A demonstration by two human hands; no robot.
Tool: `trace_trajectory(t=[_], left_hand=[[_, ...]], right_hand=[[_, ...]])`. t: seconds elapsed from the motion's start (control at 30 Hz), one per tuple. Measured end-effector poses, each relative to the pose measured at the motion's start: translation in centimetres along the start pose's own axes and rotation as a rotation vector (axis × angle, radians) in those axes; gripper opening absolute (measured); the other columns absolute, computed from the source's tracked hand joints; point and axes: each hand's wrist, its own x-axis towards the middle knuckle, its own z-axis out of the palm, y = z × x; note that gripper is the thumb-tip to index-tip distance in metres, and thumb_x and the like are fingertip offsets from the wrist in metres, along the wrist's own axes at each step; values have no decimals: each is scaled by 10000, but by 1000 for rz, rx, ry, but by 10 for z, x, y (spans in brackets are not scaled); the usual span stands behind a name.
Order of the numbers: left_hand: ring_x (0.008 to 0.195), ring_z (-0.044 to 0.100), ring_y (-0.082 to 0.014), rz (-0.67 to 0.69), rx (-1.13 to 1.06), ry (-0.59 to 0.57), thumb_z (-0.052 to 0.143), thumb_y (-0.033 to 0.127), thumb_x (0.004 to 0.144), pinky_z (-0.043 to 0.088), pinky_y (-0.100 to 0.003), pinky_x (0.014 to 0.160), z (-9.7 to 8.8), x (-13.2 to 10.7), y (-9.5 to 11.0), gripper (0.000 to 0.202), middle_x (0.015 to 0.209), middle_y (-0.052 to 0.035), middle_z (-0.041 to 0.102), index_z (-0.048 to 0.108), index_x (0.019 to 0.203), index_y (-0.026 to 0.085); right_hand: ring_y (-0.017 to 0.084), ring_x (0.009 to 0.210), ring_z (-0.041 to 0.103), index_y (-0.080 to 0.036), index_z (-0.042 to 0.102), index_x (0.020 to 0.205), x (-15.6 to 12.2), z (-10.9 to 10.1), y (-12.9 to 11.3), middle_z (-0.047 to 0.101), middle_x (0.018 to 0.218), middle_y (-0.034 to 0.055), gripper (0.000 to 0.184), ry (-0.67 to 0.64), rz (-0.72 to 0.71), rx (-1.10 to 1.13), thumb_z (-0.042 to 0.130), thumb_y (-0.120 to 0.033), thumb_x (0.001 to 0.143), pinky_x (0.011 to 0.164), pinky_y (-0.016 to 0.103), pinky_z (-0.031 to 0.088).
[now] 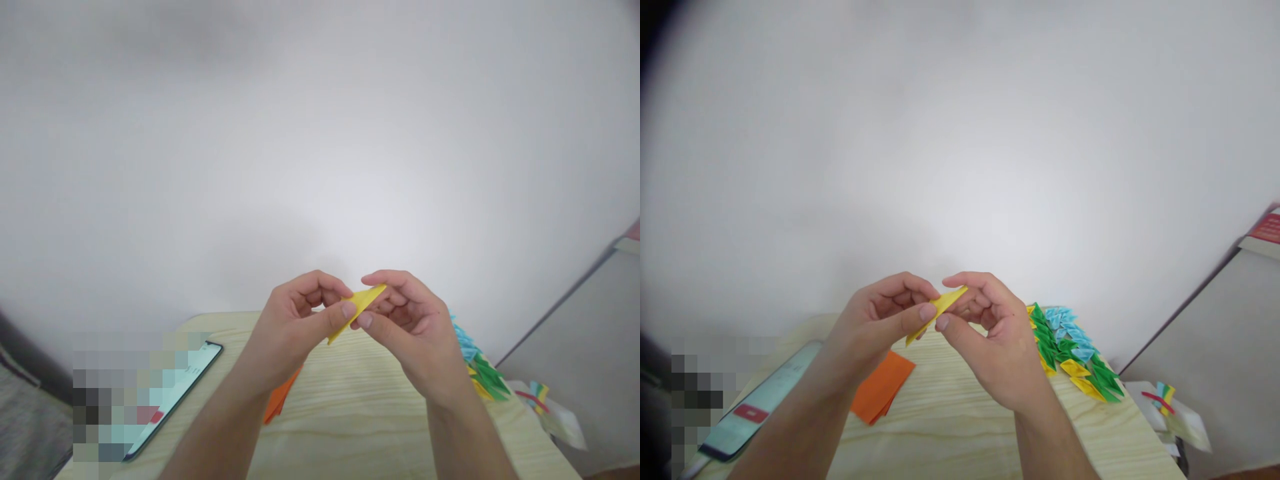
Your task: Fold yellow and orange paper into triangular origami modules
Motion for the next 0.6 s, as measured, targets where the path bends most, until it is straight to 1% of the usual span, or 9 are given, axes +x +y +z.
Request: trace_trajectory(t=[0.23,0.4,0.6], left_hand=[[633,506,-80,-15,40,78,845,326,844,391,-195,535,3,-2,3,223,783,7,616,733,978,187],[679,536,-81,-4,74,109,853,321,839,411,-191,559,5,-4,3,222,838,6,615,730,981,202],[716,565,-101,6,86,108,848,296,844,464,-201,587,8,-9,4,215,834,2,611,720,991,205]], right_hand=[[187,823,686,-265,687,1154,0,1,-1,733,905,17,322,22,36,-43,783,-160,865,756,329,551],[195,821,686,-256,691,1130,0,1,-1,730,881,15,326,52,52,-84,789,-151,836,751,340,555],[174,779,666,-228,690,985,1,2,0,728,845,4,192,47,75,10,742,-133,827,730,312,532]])
